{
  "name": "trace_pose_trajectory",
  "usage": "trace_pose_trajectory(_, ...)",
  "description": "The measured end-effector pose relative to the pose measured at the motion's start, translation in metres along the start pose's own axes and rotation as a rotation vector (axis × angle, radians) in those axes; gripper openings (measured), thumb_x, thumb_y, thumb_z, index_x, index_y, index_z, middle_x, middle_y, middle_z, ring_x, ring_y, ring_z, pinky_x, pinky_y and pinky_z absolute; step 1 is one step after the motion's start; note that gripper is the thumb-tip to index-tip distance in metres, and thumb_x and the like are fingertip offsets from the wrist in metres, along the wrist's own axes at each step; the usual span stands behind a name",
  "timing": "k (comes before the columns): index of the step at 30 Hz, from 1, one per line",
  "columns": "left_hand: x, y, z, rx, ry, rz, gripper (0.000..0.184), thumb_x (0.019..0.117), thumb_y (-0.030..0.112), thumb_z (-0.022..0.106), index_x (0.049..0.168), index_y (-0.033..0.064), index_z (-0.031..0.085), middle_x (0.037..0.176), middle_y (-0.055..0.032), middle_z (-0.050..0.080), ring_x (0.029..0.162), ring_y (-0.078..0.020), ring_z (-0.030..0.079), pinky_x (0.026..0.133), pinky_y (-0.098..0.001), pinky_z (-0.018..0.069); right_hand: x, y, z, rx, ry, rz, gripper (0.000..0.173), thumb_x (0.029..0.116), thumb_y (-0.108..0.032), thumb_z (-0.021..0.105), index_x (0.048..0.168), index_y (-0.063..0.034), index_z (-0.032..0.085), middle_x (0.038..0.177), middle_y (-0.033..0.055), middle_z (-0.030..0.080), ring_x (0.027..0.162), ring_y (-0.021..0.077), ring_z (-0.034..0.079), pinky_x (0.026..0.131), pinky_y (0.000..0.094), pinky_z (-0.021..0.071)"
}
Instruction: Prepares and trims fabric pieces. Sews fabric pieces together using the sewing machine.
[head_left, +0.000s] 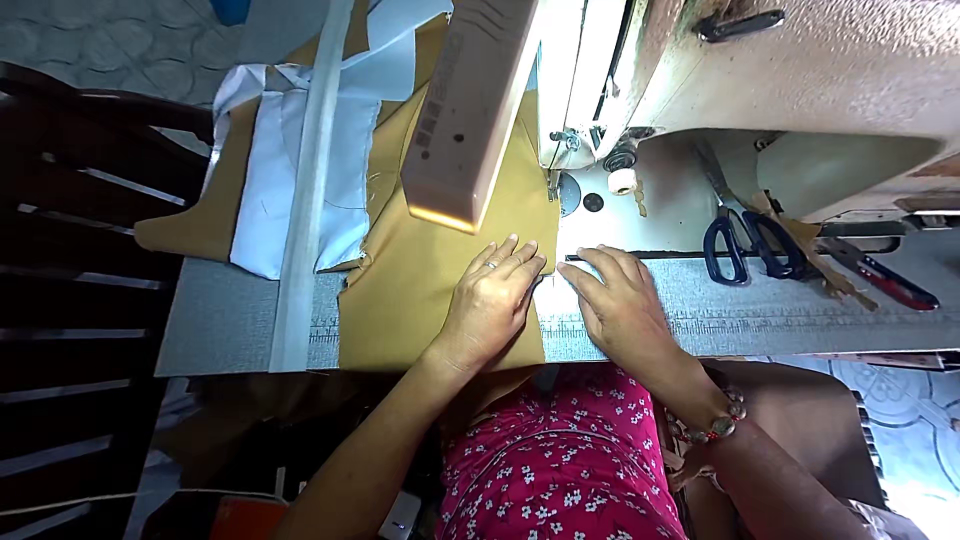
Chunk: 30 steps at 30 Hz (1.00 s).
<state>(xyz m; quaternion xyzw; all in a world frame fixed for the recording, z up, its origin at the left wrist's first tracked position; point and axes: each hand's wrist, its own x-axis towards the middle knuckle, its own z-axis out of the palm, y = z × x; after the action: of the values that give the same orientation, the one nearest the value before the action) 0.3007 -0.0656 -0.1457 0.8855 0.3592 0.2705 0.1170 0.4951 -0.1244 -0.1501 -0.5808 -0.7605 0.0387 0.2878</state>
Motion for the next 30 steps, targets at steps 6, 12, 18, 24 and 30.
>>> trace_pose_trajectory(6, 0.01, 0.001, -0.017, -0.19, 0.03, -0.175, 0.029, 0.105, 0.016, 0.052, 0.118, 0.0019, 0.074, 0.119, -0.0111, 0.074, 0.113, -0.0212, 0.069, 0.101, -0.0413, 0.0514, 0.013, 0.0, 0.003, -0.052, 0.053, -0.024, 0.031, 0.0984, -0.018, 0.059, 0.126, -0.0125, 0.073, 0.102, 0.0149, 0.07, 0.099, 0.0362, 0.067, 0.096, 0.0575, 0.047)
trace_pose_trajectory(12, 0.014, 0.006, -0.023, -0.188, 0.076, -0.205, 0.027, 0.1041, 0.016, 0.053, 0.115, 0.004, 0.075, 0.115, -0.0089, 0.075, 0.108, -0.0154, 0.07, 0.096, -0.0326, 0.0527, 0.021, 0.004, 0.011, -0.14, 0.148, -0.118, 0.014, 0.0906, -0.004, 0.063, 0.094, -0.0075, 0.076, 0.083, 0.0106, 0.066, 0.081, 0.0307, 0.065, 0.097, 0.0578, 0.0429)
trace_pose_trajectory(18, 0.008, 0.01, -0.011, -0.019, 0.081, -0.069, 0.029, 0.0999, 0.018, 0.055, 0.11, 0.0053, 0.078, 0.119, -0.0123, 0.074, 0.115, -0.0288, 0.069, 0.098, -0.0474, 0.0515, 0.015, -0.003, 0.01, -0.097, 0.113, -0.005, 0.018, 0.0905, -0.009, 0.063, 0.098, -0.0101, 0.079, 0.094, 0.0123, 0.069, 0.097, 0.0341, 0.066, 0.094, 0.0565, 0.0435)
trace_pose_trajectory(24, 0.006, 0.016, 0.002, 0.081, 0.051, 0.008, 0.027, 0.0975, 0.02, 0.057, 0.105, 0.0057, 0.079, 0.115, -0.0125, 0.075, 0.114, -0.0344, 0.068, 0.096, -0.0508, 0.0508, -0.004, -0.013, 0.004, -0.117, 0.032, 0.07, 0.028, 0.0954, -0.015, 0.058, 0.115, -0.0122, 0.078, 0.118, 0.0142, 0.071, 0.115, 0.0392, 0.064, 0.1, 0.0637, 0.042)
trace_pose_trajectory(30, 0.008, 0.019, 0.006, 0.085, 0.048, 0.016, 0.028, 0.0979, 0.019, 0.056, 0.107, 0.0048, 0.079, 0.116, -0.0122, 0.075, 0.111, -0.0328, 0.069, 0.094, -0.0492, 0.0506, -0.012, -0.014, 0.004, -0.098, 0.037, 0.086, 0.031, 0.0991, -0.022, 0.054, 0.119, -0.0137, 0.077, 0.126, 0.013, 0.071, 0.122, 0.0399, 0.062, 0.101, 0.0631, 0.0418)
